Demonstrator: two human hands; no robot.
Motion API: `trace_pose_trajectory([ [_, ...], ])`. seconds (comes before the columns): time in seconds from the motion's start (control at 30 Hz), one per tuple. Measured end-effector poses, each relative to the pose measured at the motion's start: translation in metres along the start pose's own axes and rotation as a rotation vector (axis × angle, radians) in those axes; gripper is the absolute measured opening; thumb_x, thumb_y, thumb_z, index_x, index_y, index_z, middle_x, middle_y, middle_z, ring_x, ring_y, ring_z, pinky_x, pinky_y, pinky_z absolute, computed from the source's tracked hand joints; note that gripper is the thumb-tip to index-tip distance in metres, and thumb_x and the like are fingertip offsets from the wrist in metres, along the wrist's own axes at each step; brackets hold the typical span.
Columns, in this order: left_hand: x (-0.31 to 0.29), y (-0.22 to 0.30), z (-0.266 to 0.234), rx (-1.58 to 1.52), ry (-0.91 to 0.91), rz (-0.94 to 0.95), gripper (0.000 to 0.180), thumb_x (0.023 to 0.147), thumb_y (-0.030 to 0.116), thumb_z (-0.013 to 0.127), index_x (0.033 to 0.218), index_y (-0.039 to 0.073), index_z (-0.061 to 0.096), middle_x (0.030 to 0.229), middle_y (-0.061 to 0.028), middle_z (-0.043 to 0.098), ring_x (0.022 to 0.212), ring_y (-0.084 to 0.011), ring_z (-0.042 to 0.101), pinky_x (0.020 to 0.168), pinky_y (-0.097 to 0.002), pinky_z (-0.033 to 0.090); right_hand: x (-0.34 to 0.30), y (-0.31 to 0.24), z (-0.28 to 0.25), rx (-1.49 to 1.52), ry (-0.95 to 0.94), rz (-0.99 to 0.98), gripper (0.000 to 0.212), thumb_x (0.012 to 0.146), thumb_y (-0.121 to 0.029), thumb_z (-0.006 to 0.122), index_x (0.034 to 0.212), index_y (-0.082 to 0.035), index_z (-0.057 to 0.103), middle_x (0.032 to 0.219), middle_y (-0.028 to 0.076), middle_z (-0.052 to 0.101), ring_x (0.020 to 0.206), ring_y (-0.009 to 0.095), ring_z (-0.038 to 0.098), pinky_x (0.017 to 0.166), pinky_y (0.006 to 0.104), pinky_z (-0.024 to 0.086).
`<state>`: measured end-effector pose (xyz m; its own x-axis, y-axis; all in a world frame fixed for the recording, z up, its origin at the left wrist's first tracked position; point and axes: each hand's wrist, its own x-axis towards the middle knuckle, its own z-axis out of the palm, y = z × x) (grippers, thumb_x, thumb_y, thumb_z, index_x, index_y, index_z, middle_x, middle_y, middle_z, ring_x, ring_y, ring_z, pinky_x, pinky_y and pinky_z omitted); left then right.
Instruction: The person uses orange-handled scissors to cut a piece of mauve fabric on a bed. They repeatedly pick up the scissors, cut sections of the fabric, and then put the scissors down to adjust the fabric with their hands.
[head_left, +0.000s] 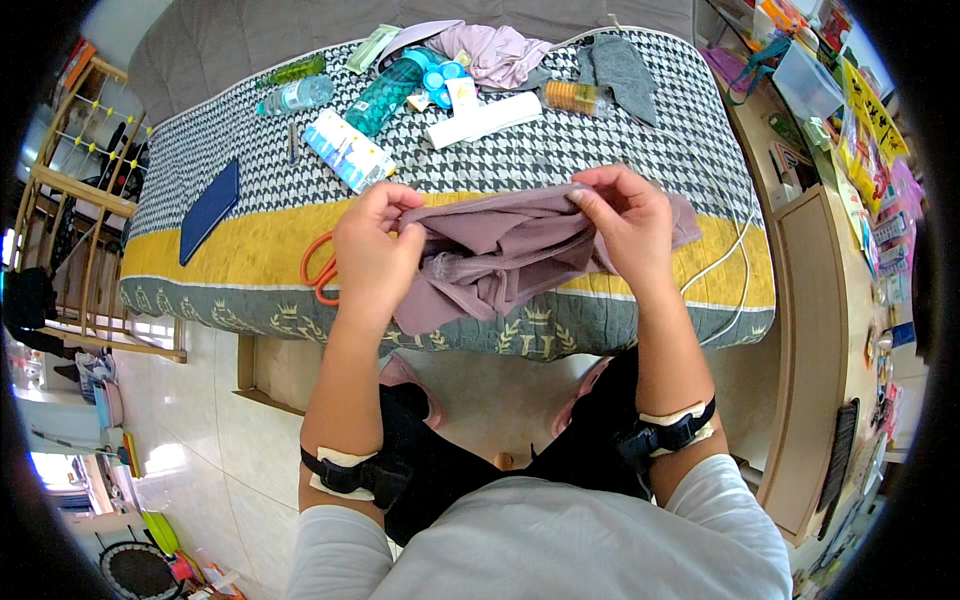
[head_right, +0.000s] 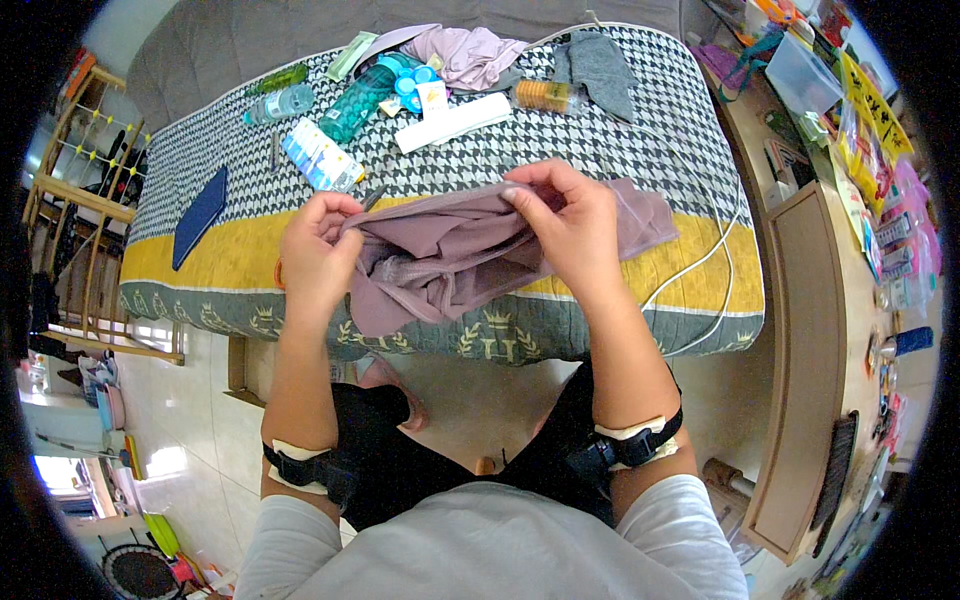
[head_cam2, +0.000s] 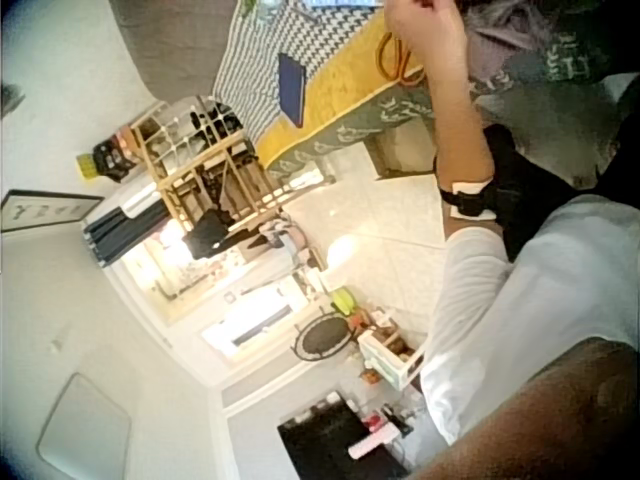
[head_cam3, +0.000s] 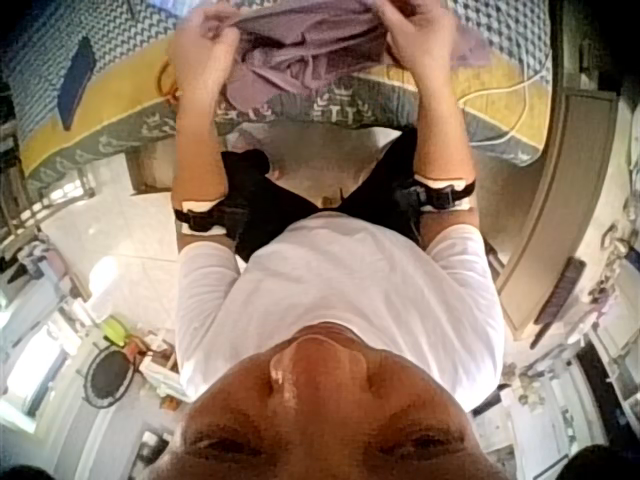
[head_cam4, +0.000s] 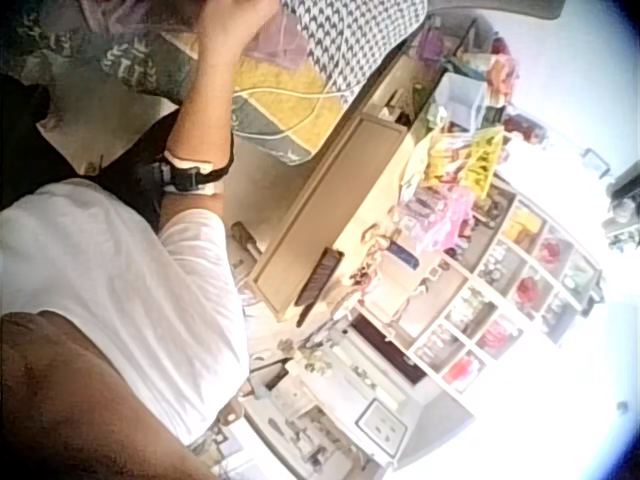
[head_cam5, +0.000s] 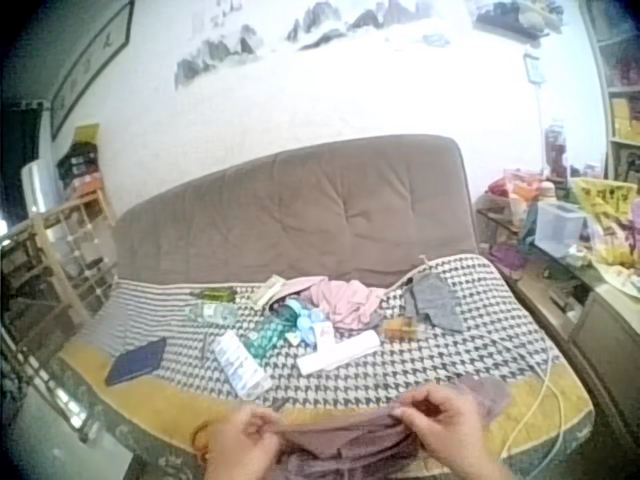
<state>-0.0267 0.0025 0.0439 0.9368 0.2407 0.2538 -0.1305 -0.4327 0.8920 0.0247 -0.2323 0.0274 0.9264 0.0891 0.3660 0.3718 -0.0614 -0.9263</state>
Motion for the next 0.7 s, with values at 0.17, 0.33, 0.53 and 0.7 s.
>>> trace_pose_trajectory([
  [0.17,0.013,-0.014,-0.013,-0.242,-0.091,-0.139,0.010,0.082,0.000,0.055,0.091,-0.003,0.058,0.086,-0.0048,0.062,0.076,-0.0093,0.058,0.068,-0.0210,0.046,0.000,-0.001,-0.008,-0.011,-0.169,0.144,0.012,0.080,-0.009,0.063,0.088,0.000,0.063,0.073,0.000,0.062,0.063,0.004,0.053,0.057,0.0182,0.042],
  [0.33,0.014,-0.026,-0.008,-0.004,-0.116,-0.173,0.012,0.083,0.004,0.053,0.093,0.000,0.060,0.087,-0.0053,0.062,0.079,-0.0102,0.057,0.072,-0.0224,0.044,-0.004,0.000,-0.004,0.561,-0.285,0.634,0.013,0.083,-0.013,0.060,0.089,-0.003,0.062,0.077,-0.002,0.060,0.062,0.003,0.051,0.057,0.0175,0.042],
  [0.53,0.000,0.009,0.019,0.268,0.152,0.475,0.014,0.075,0.002,0.054,0.088,0.004,0.060,0.087,-0.0110,0.060,0.083,-0.0295,0.056,0.074,-0.0352,0.044,-0.008,-0.002,0.005,0.626,-0.266,0.653,0.010,0.081,-0.013,0.060,0.084,-0.005,0.064,0.072,-0.002,0.060,0.053,0.001,0.045,0.047,0.0153,0.032],
  [0.7,-0.021,0.029,0.044,0.122,0.016,0.557,0.020,0.062,0.003,0.073,0.077,0.003,0.060,0.077,-0.0070,0.061,0.072,-0.0205,0.059,0.066,-0.0293,0.046,-0.018,-0.007,0.018,0.602,-0.249,0.602,0.010,0.080,-0.012,0.061,0.082,-0.003,0.065,0.071,-0.001,0.060,0.053,0.002,0.046,0.047,0.0158,0.032],
])
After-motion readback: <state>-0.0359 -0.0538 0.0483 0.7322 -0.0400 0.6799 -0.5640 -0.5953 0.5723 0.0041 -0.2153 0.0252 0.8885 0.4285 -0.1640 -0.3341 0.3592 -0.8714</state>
